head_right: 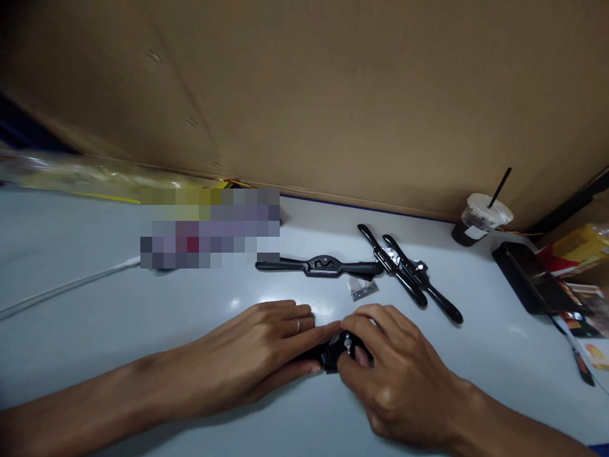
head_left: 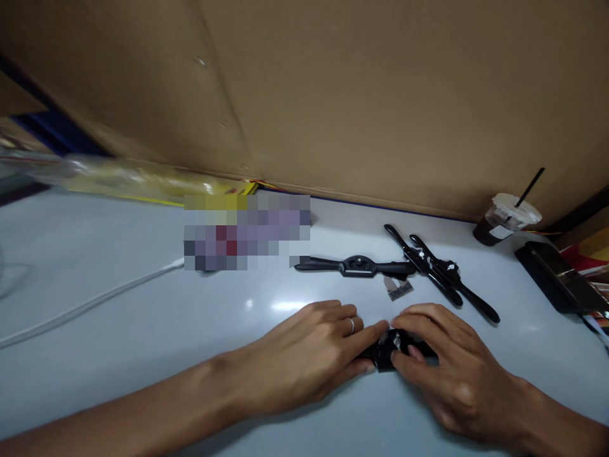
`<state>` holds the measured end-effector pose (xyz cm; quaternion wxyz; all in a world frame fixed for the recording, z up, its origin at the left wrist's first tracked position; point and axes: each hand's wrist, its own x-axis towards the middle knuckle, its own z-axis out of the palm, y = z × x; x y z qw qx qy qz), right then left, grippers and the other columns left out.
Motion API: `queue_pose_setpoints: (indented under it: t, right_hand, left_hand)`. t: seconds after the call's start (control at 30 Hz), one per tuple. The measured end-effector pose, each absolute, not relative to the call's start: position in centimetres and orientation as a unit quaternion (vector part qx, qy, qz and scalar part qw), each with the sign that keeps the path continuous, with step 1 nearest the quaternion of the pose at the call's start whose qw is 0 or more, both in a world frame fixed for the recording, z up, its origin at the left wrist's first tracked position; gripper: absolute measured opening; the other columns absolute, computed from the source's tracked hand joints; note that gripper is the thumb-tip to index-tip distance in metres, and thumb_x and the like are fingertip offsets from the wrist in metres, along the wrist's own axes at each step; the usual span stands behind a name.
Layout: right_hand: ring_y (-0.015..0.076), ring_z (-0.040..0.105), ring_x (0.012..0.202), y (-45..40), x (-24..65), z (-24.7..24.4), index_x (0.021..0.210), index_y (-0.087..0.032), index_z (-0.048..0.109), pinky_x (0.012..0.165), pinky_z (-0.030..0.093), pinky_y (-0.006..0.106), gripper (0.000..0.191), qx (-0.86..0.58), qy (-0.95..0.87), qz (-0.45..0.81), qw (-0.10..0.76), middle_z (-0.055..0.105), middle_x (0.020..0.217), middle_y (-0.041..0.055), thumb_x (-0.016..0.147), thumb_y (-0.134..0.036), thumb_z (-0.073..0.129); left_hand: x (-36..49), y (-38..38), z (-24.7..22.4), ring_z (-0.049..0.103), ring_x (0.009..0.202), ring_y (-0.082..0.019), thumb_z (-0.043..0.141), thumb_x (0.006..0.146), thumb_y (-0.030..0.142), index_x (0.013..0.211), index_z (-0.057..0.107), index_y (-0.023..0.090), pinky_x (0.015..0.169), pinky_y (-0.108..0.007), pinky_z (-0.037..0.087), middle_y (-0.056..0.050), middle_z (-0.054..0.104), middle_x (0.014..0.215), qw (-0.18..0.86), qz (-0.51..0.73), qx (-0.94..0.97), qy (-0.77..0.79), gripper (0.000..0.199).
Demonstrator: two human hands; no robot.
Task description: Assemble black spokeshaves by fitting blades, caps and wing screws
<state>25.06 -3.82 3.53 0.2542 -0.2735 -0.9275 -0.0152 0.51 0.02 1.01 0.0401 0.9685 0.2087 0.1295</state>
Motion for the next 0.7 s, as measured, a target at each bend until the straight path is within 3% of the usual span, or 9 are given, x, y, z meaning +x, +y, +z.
queue_pose_setpoints:
  t: [0.13,0.33,0.47,0.6,0.7]
  right_hand:
    - [0.0272,0.059,0.105,-3.71,25.32,3.77,0.087,-0.012,0.072,0.084,0.059,0.041,0.029,-0.302,-0.915,-0.061,0.259,0.07,0.107,0.016,0.09,0.005,0.049]
    - [0.0262,0.059,0.102,-3.6,25.19,3.7,0.104,-0.009,0.072,0.082,0.059,0.04,0.033,-0.28,-0.93,-0.022,0.237,0.07,0.108,0.0157,0.089,0.005,0.047]
    - [0.0263,0.059,0.103,-3.54,25.32,3.66,0.096,-0.013,0.073,0.081,0.056,0.039,0.033,-0.272,-0.93,-0.02,0.247,0.069,0.109,0.0154,0.09,0.007,0.048]
    - [0.0272,0.057,0.103,-3.59,25.42,3.74,0.093,-0.011,0.071,0.083,0.054,0.041,0.028,-0.29,-0.92,-0.042,0.261,0.068,0.108,0.016,0.091,0.005,0.048]
    - [0.0267,0.057,0.097,-3.68,25.34,3.54,0.101,-0.009,0.07,0.082,0.054,0.044,0.02,-0.319,-0.911,-0.029,0.262,0.066,0.102,0.0152,0.094,-0.003,0.053]
  left_hand:
    - [0.54,0.0,1.07,0.066,0.073,-0.022,0.054,0.107,0.031,0.137,0.053,0.013,0.065,-0.034,0.051,-0.003,0.07,0.086,0.043,0.131,0.968,0.21,0.034]
    - [0.48,0.09,0.96,0.066,0.073,-0.022,0.049,0.109,0.032,0.137,0.052,0.014,0.066,-0.034,0.05,-0.003,0.07,0.086,0.039,0.137,0.968,0.207,0.033]
    - [0.45,0.13,1.0,0.067,0.072,-0.022,0.051,0.109,0.033,0.137,0.052,0.013,0.064,-0.034,0.05,-0.002,0.07,0.086,0.039,0.132,0.969,0.205,0.035]
    - [0.53,0.06,1.1,0.067,0.072,-0.022,0.052,0.108,0.033,0.137,0.053,0.013,0.064,-0.035,0.051,-0.002,0.069,0.085,0.035,0.131,0.968,0.209,0.035]
    - [0.61,-0.01,1.21,0.066,0.071,-0.022,0.055,0.107,0.031,0.132,0.056,0.013,0.063,-0.035,0.051,-0.002,0.069,0.084,0.034,0.132,0.968,0.211,0.031]
